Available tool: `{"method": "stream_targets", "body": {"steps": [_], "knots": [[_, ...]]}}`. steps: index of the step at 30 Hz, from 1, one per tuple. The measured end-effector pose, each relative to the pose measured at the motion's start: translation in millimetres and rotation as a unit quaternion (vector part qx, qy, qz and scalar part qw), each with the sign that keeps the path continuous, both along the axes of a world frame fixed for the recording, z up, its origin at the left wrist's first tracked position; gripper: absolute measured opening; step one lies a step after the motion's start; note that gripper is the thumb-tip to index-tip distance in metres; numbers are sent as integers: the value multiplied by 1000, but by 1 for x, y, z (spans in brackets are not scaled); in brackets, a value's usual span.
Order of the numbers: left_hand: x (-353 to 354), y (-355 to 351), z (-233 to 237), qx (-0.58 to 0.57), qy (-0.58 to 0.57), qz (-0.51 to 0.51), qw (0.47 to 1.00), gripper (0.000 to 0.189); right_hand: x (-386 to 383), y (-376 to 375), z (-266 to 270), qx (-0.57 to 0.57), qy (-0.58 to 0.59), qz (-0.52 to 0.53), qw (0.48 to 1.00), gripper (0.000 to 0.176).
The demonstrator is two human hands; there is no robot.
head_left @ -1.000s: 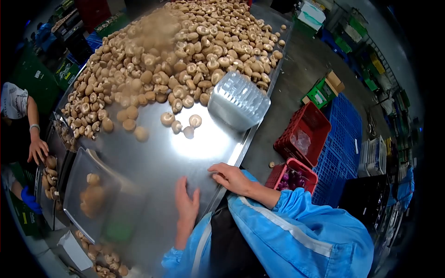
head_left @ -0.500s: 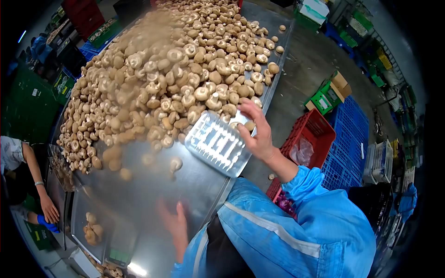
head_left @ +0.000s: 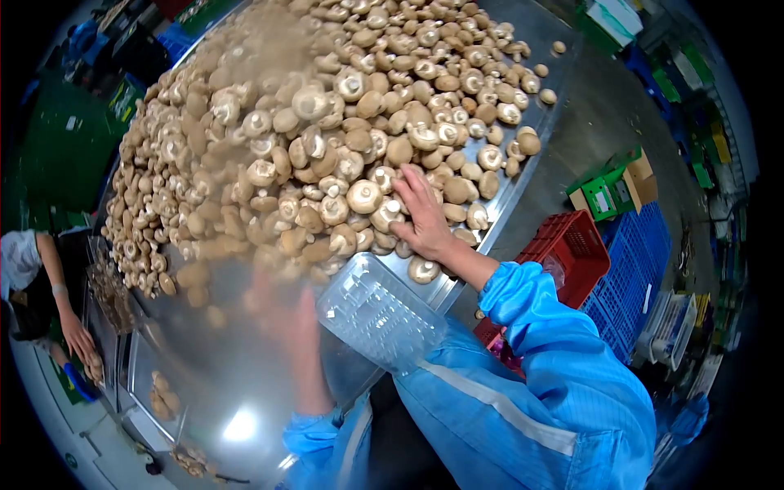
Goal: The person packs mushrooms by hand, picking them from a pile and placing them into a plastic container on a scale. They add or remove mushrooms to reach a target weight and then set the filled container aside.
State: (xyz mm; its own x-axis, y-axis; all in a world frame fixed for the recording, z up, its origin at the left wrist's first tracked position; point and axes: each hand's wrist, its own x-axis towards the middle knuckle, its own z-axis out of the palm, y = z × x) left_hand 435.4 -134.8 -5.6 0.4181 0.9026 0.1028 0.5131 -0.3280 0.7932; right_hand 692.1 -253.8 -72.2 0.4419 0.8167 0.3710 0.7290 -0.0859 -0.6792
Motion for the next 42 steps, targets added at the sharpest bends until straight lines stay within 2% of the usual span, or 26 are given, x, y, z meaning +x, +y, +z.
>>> {"method": "stream_targets", "body": {"steps": [1, 3, 8, 9, 12, 13, 16, 17, 20, 21, 23, 26, 27, 28, 30, 31, 33, 35, 37, 38, 40, 41, 42], "knots": [[5, 4, -6, -20, -24, -3, 1000, 73, 0, 11, -11, 12, -41, 10, 999, 69], [9, 11, -19, -59, -70, -2, 996, 79, 0, 33, -11, 43, -13, 26, 999, 70], [13, 27, -54, -10, -48, 30, 998, 76, -10, 77, -3, 97, -68, 70, 990, 67], [14, 30, -59, 4, -50, 32, 998, 75, -13, 82, -5, 109, -73, 113, 985, 65], [21, 31, -51, -78, -147, 85, 982, 72, -17, 98, -8, 125, -75, 212, 966, 64], [21, 31, -50, -58, -120, 94, 987, 67, -19, 103, -7, 123, -56, 237, 962, 66], [-3, 52, -98, -18, -174, 101, 979, 62, -22, 123, -3, 122, -46, 326, 936, 69], [-6, 54, -108, -9, -189, 109, 976, 57, -30, 131, -3, 148, -31, 353, 923, 68], [-10, 53, -92, -92, -290, 113, 946, 55, -66, 166, 1, 210, -5, 396, 894, 67], [-15, 51, -97, -79, -278, 165, 943, 55, -79, 179, 4, 247, 17, 443, 862, 67], [-41, 63, -109, -29, -254, 124, 959, 57, -116, 200, 1, 223, 21, 458, 860, 66], [-68, 70, -97, 26, -188, 154, 970, 61, -136, 219, -1, 185, 39, 472, 861, 66], [-71, 65, -91, 18, -223, 160, 962, 61, -140, 219, 1, 164, 40, 484, 858, 66], [-72, 59, -83, 9, -257, 163, 953, 62, -141, 216, 6, 141, 31, 519, 842, 65], [-74, 47, -77, 8, -216, 181, 960, 58, -133, 204, 18, 89, 11, 583, 808, 62], [-81, 46, -83, 5, -212, 170, 962, 58, -111, 189, 42, 107, -8, 577, 810, 51], [-85, 43, -93, -7, -216, 162, 963, 57, -79, 151, 35, 215, 42, 416, 883, 33], [-91, 38, -96, -26, -220, 166, 961, 57, -36, 103, 27, 158, 20, 257, 953, 36], [-92, 30, -93, -58, -218, 173, 959, 57, 0, 42, 47, 38, 29, 134, 990, 36], [-90, 29, -86, -79, -216, 176, 957, 58, 7, 7, 46, -16, -8, 65, 998, 37], [-84, 28, -78, -117, -212, 177, 954, 59, 5, -45, 64, -229, 67, 61, 969, 51], [-85, 28, -83, -113, -196, 189, 956, 58, -2, -66, 63, -312, 13, 85, 946, 62], [-78, 27, -80, -135, -210, 209, 945, 58, -14, -81, 65, -379, 37, 95, 920, 71]]}}
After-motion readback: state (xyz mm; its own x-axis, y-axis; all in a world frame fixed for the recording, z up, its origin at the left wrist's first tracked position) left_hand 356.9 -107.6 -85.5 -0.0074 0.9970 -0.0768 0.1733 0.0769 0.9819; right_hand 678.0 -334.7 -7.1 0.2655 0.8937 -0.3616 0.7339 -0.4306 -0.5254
